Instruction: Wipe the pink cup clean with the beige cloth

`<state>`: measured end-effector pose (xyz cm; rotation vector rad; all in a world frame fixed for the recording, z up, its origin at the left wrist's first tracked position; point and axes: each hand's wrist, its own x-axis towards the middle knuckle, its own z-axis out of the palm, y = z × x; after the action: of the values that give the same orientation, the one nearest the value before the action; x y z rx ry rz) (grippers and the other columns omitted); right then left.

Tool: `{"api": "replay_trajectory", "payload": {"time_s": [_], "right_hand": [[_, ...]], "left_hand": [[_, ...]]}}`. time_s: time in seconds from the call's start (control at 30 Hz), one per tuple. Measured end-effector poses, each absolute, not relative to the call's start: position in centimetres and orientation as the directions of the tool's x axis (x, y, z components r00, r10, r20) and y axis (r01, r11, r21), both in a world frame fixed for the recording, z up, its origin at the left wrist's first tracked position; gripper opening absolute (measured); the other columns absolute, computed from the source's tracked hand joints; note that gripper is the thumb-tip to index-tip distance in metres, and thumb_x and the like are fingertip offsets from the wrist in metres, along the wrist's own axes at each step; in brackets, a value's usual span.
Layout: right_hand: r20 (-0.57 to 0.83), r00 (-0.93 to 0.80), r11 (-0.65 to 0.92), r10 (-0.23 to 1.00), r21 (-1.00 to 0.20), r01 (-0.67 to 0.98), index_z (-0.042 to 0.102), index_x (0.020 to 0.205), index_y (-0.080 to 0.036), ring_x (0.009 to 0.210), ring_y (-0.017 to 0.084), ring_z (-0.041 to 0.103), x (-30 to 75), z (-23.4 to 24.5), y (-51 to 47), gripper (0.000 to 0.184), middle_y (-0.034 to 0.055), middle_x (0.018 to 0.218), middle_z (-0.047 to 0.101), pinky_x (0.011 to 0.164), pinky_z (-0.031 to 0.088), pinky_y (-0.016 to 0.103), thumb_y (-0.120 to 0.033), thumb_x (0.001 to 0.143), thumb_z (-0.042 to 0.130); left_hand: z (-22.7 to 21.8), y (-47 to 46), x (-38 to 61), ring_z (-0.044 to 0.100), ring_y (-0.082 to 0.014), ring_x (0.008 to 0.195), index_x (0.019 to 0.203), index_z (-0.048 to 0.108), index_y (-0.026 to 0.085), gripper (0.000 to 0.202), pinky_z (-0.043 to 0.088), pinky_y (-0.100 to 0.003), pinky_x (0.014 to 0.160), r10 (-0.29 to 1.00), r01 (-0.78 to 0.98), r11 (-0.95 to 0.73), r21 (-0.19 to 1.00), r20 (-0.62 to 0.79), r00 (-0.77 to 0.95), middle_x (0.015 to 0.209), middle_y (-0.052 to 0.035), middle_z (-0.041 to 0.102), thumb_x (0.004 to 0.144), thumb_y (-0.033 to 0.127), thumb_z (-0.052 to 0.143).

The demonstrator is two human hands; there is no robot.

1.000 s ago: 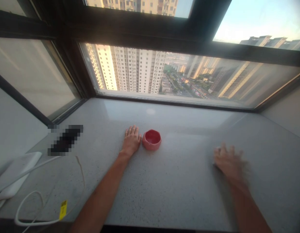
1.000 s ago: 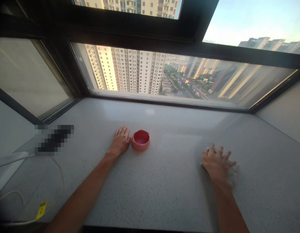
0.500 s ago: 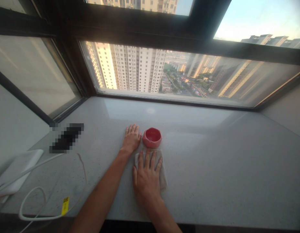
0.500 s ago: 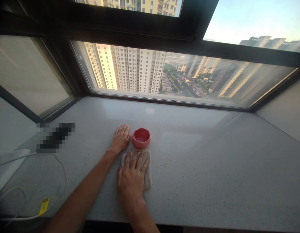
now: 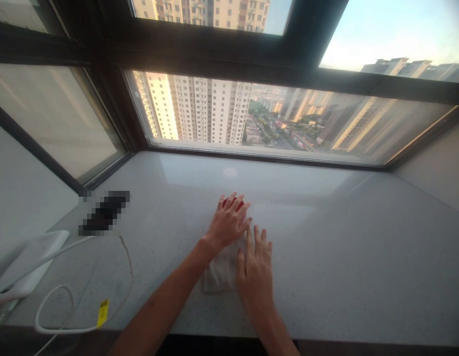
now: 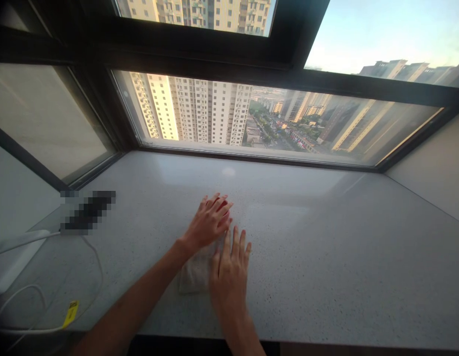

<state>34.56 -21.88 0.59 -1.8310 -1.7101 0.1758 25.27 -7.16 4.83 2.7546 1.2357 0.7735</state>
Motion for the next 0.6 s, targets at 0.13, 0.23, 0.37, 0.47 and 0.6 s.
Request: {"api": "replay_trajectory", "payload": {"time_s": [0.13, 0.23, 0.37, 0.47, 0.6], "right_hand": [[0.206, -0.052, 0.136, 0.977, -0.415, 0.9, 0.03, 0.173, -0.012, 0.169, 0.042, 0.011, 33.3, -1.0, -22.8, 0.072, 0.0189, 0.179, 0.026, 0.132, 0.015, 0.076, -0.035, 0.107, 0.047], [0.178, -0.165, 0.229, 0.97, -0.442, 0.867, 0.027, 0.174, -0.014, 0.168, 0.046, 0.013, 28.6, -1.0, -21.7, 0.074, 0.0202, 0.178, 0.028, 0.129, 0.017, 0.081, -0.031, 0.107, 0.051], [0.19, -0.283, 0.341, 0.94, -0.527, 0.779, 0.016, 0.176, -0.014, 0.167, 0.052, 0.013, 20.4, 0.0, -18.4, 0.079, 0.0228, 0.18, 0.017, 0.126, 0.015, 0.085, -0.038, 0.109, 0.051], [0.202, -0.321, 0.378, 0.925, -0.567, 0.732, 0.012, 0.176, -0.013, 0.168, 0.049, 0.01, 15.3, 0.6, -16.7, 0.081, 0.023, 0.18, 0.012, 0.127, 0.016, 0.084, -0.043, 0.11, 0.049], [0.178, -0.35, 0.379, 0.92, -0.636, 0.672, 0.016, 0.175, -0.01, 0.169, 0.047, 0.008, 12.9, 1.5, -16.3, 0.08, 0.0244, 0.18, 0.016, 0.127, 0.02, 0.082, -0.039, 0.109, 0.051]], "left_hand": [[3.8, -7.1, 26.2, 0.041, -0.036, 0.16, 0.16, 0.053, 0.03, 0.053, 0.026, -0.067, 0.133, 0.745, 0.747, -0.646, 0.156, 0.343, 0.572, 0.172, -0.0114, 0.046, 0.109, 0.042, 0.048], [3.6, -6.0, 23.9, 0.042, -0.0333, 0.159, 0.16, 0.054, 0.033, 0.051, 0.026, -0.061, 0.134, 0.753, 0.768, -0.631, 0.111, 0.326, 0.572, 0.173, -0.007, 0.046, 0.109, 0.036, 0.048], [3.8, -4.4, 17.9, 0.043, -0.0312, 0.159, 0.157, 0.057, 0.035, 0.051, 0.025, -0.057, 0.136, 0.827, 0.856, -0.511, 0.083, 0.317, 0.463, 0.172, -0.0036, 0.049, 0.108, 0.035, 0.046], [3.7, -3.0, 12.5, 0.044, -0.0312, 0.158, 0.154, 0.061, 0.032, 0.051, 0.026, -0.056, 0.135, 0.868, 0.918, -0.396, 0.039, 0.342, 0.36, 0.17, -0.0045, 0.051, 0.106, 0.035, 0.046], [3.5, -1.5, 6.8, 0.045, -0.0325, 0.158, 0.154, 0.06, 0.028, 0.053, 0.028, -0.058, 0.134, 0.894, 0.96, -0.28, 0.008, 0.367, 0.257, 0.17, -0.0078, 0.051, 0.104, 0.035, 0.044]]}}
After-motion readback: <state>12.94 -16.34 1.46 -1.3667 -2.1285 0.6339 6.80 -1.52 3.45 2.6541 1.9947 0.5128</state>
